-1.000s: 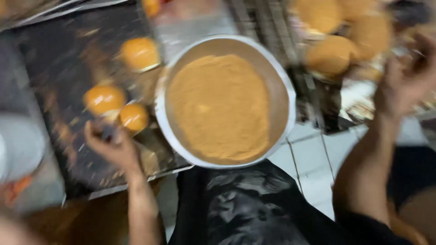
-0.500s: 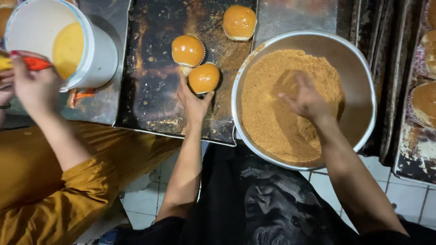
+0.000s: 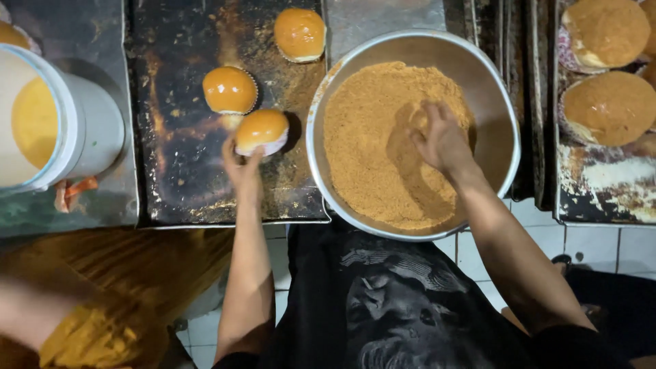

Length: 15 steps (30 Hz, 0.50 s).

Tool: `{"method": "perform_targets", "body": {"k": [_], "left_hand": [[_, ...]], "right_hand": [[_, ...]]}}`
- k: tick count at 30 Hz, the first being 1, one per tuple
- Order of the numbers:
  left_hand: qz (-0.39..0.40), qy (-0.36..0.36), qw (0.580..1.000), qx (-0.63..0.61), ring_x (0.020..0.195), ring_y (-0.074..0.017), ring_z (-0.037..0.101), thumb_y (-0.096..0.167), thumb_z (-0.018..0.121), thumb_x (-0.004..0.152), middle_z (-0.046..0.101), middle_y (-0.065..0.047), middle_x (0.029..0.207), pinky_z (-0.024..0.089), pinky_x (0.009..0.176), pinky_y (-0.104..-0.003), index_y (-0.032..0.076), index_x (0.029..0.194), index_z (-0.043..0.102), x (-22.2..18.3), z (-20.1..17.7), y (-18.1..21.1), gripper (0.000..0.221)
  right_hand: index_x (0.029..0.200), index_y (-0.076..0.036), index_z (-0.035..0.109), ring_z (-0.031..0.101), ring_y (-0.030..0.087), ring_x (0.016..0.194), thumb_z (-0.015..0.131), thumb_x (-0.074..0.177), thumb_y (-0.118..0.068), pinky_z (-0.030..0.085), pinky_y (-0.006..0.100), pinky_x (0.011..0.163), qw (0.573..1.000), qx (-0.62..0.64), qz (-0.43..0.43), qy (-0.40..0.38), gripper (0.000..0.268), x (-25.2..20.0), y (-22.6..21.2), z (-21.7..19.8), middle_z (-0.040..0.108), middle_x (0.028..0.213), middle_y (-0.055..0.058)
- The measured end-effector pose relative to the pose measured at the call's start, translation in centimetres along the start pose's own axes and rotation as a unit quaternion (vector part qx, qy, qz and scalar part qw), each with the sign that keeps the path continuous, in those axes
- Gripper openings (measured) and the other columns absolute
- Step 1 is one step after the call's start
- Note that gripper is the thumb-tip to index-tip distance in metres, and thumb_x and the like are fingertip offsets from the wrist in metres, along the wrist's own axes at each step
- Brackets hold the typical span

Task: Applying a crumb-like topping to buns by dipping them into a bowl and placing them on a tray.

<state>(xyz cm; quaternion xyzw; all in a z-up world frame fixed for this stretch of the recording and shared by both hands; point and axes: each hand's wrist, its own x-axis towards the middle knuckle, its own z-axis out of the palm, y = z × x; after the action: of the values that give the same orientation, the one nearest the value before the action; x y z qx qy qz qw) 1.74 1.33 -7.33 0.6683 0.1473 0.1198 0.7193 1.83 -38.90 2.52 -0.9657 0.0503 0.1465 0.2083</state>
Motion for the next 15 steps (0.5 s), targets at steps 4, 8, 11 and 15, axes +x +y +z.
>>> {"method": "perform_targets", "body": {"k": [4,8,11,15], "left_hand": [[-0.024,0.029,0.952,-0.303,0.110,-0.0193,0.063,0.001,0.076,0.086,0.061,-0.001,0.119,0.053,0.101,-0.034,0.023,0.122,0.059,-1.2,2.6,4.9,0.046],[-0.175,0.023,0.830,-0.528,0.068,-0.0122,0.068,0.036,0.079,0.076,0.062,0.009,0.075,0.066,0.083,-0.034,0.015,0.088,0.063,-3.4,6.3,18.0,0.029],[-0.234,0.023,0.826,-0.512,0.083,-0.0185,0.069,0.043,0.075,0.078,0.065,0.003,0.091,0.065,0.085,-0.041,0.017,0.098,0.065,-2.9,9.1,17.8,0.035],[-0.326,0.018,0.809,-0.489,0.106,-0.0279,0.071,0.055,0.068,0.081,0.069,-0.007,0.115,0.063,0.088,-0.052,0.020,0.113,0.067,-2.9,12.8,16.0,0.048]], "right_hand": [[0.130,-0.007,0.062,0.054,0.048,0.127,0.070,0.092,-0.054,0.048,0.058,0.102,0.982,0.065,-0.150,-0.090,0.061,-3.8,-6.3,-3.5,0.057,0.131,0.025],[0.146,-0.022,0.054,0.039,0.045,0.144,0.078,0.087,-0.038,0.044,0.056,0.112,0.950,-0.031,-0.183,-0.251,0.066,-6.6,-9.8,-2.8,0.042,0.155,0.015],[0.128,-0.018,0.061,0.051,0.049,0.130,0.071,0.090,-0.027,0.048,0.057,0.106,0.941,-0.011,-0.268,-0.205,0.040,-6.8,-4.7,2.1,0.054,0.135,0.016],[0.128,-0.015,0.062,0.054,0.047,0.128,0.071,0.092,-0.027,0.049,0.056,0.105,0.956,0.034,-0.234,-0.171,0.039,-6.2,-5.8,-3.8,0.058,0.133,0.017]]}}
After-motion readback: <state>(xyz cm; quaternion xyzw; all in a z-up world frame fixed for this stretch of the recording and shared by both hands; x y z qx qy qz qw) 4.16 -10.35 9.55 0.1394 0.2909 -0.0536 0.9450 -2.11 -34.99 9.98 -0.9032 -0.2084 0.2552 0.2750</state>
